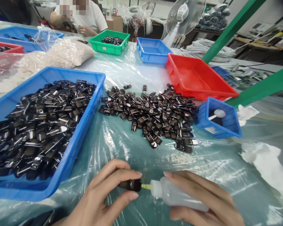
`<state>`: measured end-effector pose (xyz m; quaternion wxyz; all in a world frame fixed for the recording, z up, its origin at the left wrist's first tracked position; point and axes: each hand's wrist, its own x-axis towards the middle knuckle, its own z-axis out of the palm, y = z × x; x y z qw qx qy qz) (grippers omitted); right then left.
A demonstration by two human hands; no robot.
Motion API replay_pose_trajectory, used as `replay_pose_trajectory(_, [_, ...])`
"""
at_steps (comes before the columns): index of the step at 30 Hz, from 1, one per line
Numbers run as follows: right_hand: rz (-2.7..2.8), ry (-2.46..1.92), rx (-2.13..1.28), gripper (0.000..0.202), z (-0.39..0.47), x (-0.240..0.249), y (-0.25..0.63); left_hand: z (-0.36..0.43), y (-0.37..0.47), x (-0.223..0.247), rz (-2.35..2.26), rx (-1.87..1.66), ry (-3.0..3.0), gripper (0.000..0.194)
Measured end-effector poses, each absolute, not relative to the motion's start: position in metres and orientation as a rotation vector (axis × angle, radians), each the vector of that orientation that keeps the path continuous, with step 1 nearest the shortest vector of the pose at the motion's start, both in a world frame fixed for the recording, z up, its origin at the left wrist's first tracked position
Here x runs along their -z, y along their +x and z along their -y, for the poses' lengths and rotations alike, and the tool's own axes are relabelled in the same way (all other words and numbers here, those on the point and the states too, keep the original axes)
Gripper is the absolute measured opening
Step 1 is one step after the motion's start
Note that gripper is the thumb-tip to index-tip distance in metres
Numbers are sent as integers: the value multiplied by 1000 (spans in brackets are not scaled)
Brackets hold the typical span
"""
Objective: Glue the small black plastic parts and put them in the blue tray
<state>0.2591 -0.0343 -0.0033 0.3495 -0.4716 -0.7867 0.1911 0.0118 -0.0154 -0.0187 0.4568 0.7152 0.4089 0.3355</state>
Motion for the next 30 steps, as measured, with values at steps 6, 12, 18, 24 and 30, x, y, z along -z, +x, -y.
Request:
replay_pose_trajectory(6, [2076,-1228,-474,35,33,2,258,14,13,15,-997,-807,1764,26])
replay_pose_trajectory(12, [2108,-1207,-460,41,35,2,260,16,14,13,-1081,-793,1774,31])
replay_pose_trajectory(18, [2104,-1247,-439,43,37,8,264,15,14,9,-1074,-743,1809,27])
replay_pose_trajectory(24, [2098,-1274,-422,45,37,7,267,16,10,9,-1029,-792,1802,34])
replay_pose_trajectory(30, [2161,-1293,-393,45,37,-2,269,18,11,15,-1137,-759,1736,37])
